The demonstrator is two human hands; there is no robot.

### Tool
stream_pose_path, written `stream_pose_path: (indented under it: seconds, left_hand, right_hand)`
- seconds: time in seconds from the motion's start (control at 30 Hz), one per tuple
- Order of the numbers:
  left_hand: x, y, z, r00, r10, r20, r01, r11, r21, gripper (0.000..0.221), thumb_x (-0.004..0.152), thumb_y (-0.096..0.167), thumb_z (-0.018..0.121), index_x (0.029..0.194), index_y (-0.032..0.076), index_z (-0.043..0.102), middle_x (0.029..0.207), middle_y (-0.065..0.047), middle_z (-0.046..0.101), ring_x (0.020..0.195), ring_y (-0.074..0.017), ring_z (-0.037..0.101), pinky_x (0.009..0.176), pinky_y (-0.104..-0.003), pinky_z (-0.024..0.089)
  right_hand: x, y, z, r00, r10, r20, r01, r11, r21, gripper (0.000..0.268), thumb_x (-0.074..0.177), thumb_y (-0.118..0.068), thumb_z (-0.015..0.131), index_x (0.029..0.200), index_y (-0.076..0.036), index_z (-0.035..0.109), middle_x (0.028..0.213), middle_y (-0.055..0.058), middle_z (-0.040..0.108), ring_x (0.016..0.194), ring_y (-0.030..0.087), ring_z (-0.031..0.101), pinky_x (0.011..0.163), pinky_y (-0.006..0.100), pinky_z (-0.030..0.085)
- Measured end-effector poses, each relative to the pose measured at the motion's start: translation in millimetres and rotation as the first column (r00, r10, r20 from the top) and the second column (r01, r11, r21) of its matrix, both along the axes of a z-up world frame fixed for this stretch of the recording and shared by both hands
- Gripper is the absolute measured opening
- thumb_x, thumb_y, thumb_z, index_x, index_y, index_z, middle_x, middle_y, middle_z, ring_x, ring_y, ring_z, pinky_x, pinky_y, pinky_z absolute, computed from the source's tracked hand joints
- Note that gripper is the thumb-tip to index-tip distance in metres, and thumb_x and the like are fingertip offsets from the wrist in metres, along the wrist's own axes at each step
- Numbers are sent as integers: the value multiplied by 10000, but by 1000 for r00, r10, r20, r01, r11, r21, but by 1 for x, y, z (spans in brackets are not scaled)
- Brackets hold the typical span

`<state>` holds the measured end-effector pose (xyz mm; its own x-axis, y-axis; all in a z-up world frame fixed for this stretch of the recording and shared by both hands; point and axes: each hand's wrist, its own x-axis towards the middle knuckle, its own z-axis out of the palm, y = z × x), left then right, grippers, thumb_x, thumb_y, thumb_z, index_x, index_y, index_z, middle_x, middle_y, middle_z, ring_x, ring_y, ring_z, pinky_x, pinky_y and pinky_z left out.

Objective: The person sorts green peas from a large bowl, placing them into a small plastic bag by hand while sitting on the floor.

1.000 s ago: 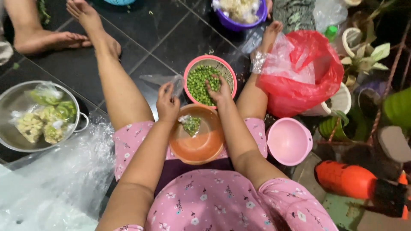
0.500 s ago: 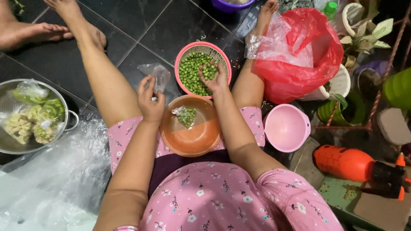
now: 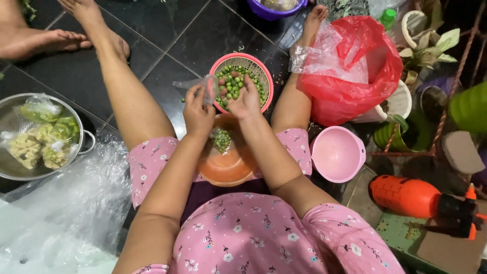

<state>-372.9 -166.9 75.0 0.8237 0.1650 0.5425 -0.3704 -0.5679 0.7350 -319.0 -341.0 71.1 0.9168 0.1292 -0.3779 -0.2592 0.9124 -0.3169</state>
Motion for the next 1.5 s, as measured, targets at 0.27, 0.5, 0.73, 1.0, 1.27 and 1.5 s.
stream_pose_path:
  seconds: [0.27,0.5,0.73,1.0,1.27,1.5]
  left_hand:
    - [10,-66,78,997,-35,-71,34,999,-19,541,679,23,657,1215,51,729,1223,-63,616,1103,-292,689,918,-395,596]
    - [19,-105,79,970,-160,-182,132,979,-153,525,653,15,649,1158,100,765,1143,-2,630,1022,-260,719,866,-333,611]
    - [5,-110,89,960,-231,-158,178,939,-296,540,637,32,662,1168,49,763,1119,-78,662,992,-306,719,821,-320,596]
    - [-18,-102,95,956,-257,-140,193,914,-358,570,652,35,676,1219,43,740,1148,-104,658,1013,-295,719,788,-279,590]
    - [-27,-89,93,939,-293,-180,183,869,-460,596,678,20,648,1264,83,730,1184,-48,646,726,-81,656,679,-168,530]
    - [-32,-83,90,940,-292,-179,169,849,-500,629,660,7,654,1271,136,735,1174,-23,639,609,-41,620,599,-143,522]
  right_hand:
    - [-5,-16,84,946,-245,215,262,963,-57,419,1020,-452,511,1123,-81,678,1123,209,708,1063,391,692,853,497,581]
    - [-7,-40,93,867,-364,339,438,882,-174,394,1040,-452,499,1113,-107,675,1090,165,722,1036,354,715,832,504,621]
    - [-14,-51,83,799,-369,476,539,789,-294,370,1065,-396,464,1139,-90,659,1050,155,754,994,311,751,795,434,624]
    - [-62,-16,142,711,-294,639,643,640,-420,292,1078,-241,441,1091,-26,638,1003,171,731,990,280,719,899,370,563]
    - [-89,6,163,679,-85,729,663,498,-559,290,1061,-219,497,1018,24,649,1001,201,687,1027,263,683,959,340,517]
    - [-87,5,161,635,-133,761,657,610,-442,257,1034,-213,511,996,14,626,1111,187,639,1031,241,683,970,354,538]
